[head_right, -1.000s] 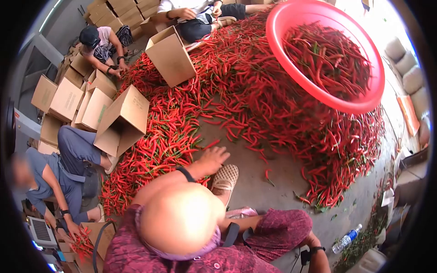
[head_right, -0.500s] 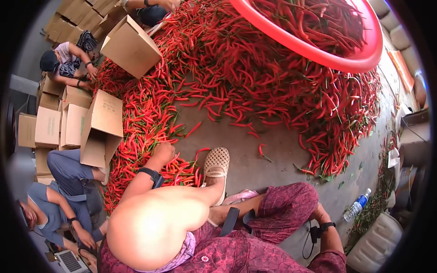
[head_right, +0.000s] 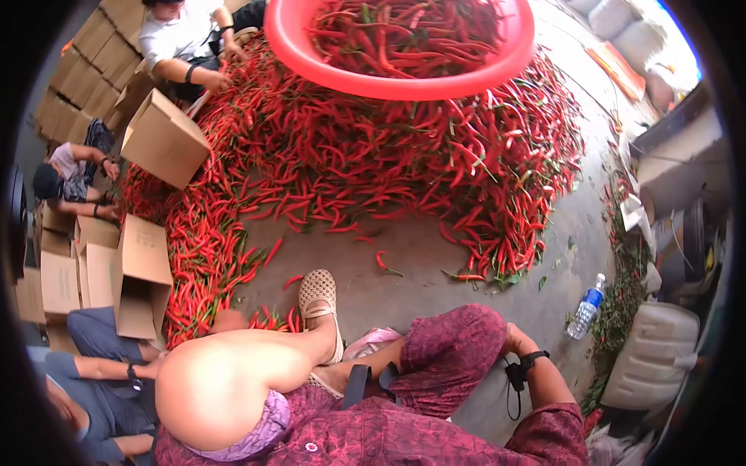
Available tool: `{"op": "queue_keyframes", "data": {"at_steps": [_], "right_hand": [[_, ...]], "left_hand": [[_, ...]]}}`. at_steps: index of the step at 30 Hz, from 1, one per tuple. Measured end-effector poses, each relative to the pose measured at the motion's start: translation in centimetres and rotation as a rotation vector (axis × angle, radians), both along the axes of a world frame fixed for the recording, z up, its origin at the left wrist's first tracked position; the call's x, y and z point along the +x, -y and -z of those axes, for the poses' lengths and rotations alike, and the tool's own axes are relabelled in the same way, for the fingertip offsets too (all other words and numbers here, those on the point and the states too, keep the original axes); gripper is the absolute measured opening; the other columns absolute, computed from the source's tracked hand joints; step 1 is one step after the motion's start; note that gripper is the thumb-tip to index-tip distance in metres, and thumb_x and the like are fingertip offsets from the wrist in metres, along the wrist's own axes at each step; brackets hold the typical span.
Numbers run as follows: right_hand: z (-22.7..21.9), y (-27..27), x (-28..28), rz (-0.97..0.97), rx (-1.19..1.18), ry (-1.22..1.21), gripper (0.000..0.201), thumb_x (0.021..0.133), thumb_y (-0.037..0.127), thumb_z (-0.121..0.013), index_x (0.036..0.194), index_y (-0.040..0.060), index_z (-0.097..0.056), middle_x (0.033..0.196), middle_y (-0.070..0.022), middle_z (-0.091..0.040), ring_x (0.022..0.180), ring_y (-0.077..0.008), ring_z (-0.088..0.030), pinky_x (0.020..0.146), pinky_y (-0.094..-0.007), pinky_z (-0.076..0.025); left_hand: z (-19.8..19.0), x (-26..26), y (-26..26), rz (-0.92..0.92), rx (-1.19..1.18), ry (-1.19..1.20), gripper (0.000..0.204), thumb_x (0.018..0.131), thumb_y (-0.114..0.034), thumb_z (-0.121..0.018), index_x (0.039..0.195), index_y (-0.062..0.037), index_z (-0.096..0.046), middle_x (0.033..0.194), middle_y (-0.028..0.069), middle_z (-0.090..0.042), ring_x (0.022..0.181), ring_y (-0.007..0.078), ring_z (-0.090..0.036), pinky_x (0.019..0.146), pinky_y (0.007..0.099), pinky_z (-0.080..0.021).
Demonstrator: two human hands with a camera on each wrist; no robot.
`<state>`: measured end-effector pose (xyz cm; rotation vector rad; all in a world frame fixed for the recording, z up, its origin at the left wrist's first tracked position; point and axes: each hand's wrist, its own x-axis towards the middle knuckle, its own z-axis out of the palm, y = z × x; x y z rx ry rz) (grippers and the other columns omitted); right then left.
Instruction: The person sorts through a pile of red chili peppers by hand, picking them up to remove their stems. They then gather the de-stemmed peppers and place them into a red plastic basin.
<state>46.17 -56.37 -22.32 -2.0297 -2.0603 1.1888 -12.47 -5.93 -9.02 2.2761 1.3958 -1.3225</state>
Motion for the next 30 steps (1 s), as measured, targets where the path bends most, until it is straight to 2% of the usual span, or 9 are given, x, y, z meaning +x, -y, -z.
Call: {"op": "queue_keyframes", "data": {"at_steps": [11, 13, 17, 20, 22, 24, 26, 28, 30], "right_hand": [[-2.9, -0.8, -1.3, 0.141, -0.082, 0.089, 0.03, 0.07, 0.036, -0.075, 0.094, 0.019, -0.068, 0.088, -0.0066, -0.071, 0.073, -0.0275, -0.067, 0.064, -0.0381, -0.054], [-2.2, -0.5, -0.6, 0.415, -0.329, -0.166, 0.029, 0.071, 0.036, -0.074, 0.094, 0.0178, -0.069, 0.085, -0.0066, -0.071, 0.071, -0.0227, -0.068, 0.064, -0.0361, -0.054], [-1.6, -0.8, -0.3, 0.059, -0.228, -0.052, 0.029, 0.076, 0.037, -0.072, 0.092, 0.0123, -0.071, 0.078, -0.0078, -0.07, 0.068, -0.0142, -0.068, 0.064, -0.0321, -0.055], [-2.1, -1.5, -0.5, 0.543, -0.637, -0.118, 0.034, 0.077, 0.041, -0.069, 0.094, 0.0106, -0.071, 0.081, -0.0097, -0.07, 0.068, -0.0109, -0.066, 0.068, -0.0281, -0.055], [-1.4, -0.1, 1.2, 0.278, -0.49, -0.109, 0.042, 0.074, 0.04, -0.069, 0.104, 0.0116, -0.068, 0.096, -0.0074, -0.07, 0.077, -0.0134, -0.066, 0.07, -0.0276, -0.054], [-3.0, -0.9, 0.9, 0.136, -0.361, -0.031, 0.033, 0.075, 0.034, -0.068, 0.102, 0.0165, -0.067, 0.092, -0.0036, -0.069, 0.077, -0.0171, -0.066, 0.067, -0.0299, -0.053], [-4.5, -2.4, -0.5, -0.003, -0.242, 0.039, 0.026, 0.076, 0.029, -0.066, 0.1, 0.0213, -0.066, 0.087, 0.0001, -0.068, 0.077, -0.0207, -0.066, 0.063, -0.0322, -0.053], [-6.4, -3.3, -1.9, 0.113, -0.284, 0.048, 0.019, 0.074, 0.026, -0.067, 0.093, 0.0221, -0.066, 0.082, 0.0018, -0.067, 0.074, -0.022, -0.066, 0.06, -0.0339, -0.052], [-11.3, -4.8, -2.1, 0.835, -0.389, -0.304, 0.012, 0.077, 0.023, -0.067, 0.086, 0.0144, -0.069, 0.078, -0.0005, -0.068, 0.067, -0.0182, -0.064, 0.056, -0.032, -0.052]], "left_hand": [[-4.3, -5.6, 15.3, -0.388, -0.179, 0.283, 0.024, 0.083, -0.025, -0.054, 0.094, -0.0074, -0.065, 0.092, 0.0164, -0.064, 0.091, 0.0347, -0.062, 0.08, 0.0438, -0.05], [-5.4, -5.8, 15.6, -0.423, -0.206, 0.321, 0.021, 0.082, -0.023, -0.054, 0.093, -0.0074, -0.063, 0.091, 0.0163, -0.063, 0.091, 0.0351, -0.062, 0.08, 0.0445, -0.049], [-6.6, -0.5, 12.5, -0.356, -0.143, 0.564, 0.017, 0.08, -0.017, -0.055, 0.092, -0.0073, -0.061, 0.09, 0.016, -0.061, 0.09, 0.036, -0.06, 0.078, 0.0458, -0.049], [-5.4, 7.8, 7.4, -0.246, -0.022, 0.824, 0.015, 0.078, -0.014, -0.056, 0.091, -0.0072, -0.059, 0.089, 0.0158, -0.06, 0.089, 0.0366, -0.059, 0.077, 0.0468, -0.048], [-2.8, 11.4, 5.1, -0.136, -0.001, 0.891, 0.014, 0.078, -0.011, -0.057, 0.091, -0.0072, -0.057, 0.088, 0.0157, -0.059, 0.089, 0.0371, -0.058, 0.076, 0.0475, -0.048], [2.0, 10.4, 5.6, 0.1, -0.083, 0.843, 0.019, 0.075, -0.013, -0.059, 0.093, -0.0068, -0.057, 0.094, 0.0157, -0.058, 0.094, 0.0379, -0.058, 0.077, 0.049, -0.047], [2.2, 9.8, 6.5, 0.118, -0.11, 0.761, 0.025, 0.072, -0.014, -0.062, 0.095, -0.0073, -0.057, 0.094, 0.0162, -0.058, 0.092, 0.0386, -0.059, 0.076, 0.05, -0.048], [1.7, 8.1, 6.2, 0.155, -0.198, 0.645, 0.024, 0.072, -0.015, -0.063, 0.094, -0.0068, -0.059, 0.092, 0.0164, -0.059, 0.089, 0.0375, -0.06, 0.075, 0.0486, -0.049], [0.8, 5.5, 4.6, 0.119, -0.315, 0.52, 0.023, 0.072, -0.016, -0.064, 0.093, -0.0062, -0.061, 0.09, 0.0165, -0.061, 0.087, 0.0364, -0.061, 0.075, 0.0472, -0.049]]}}
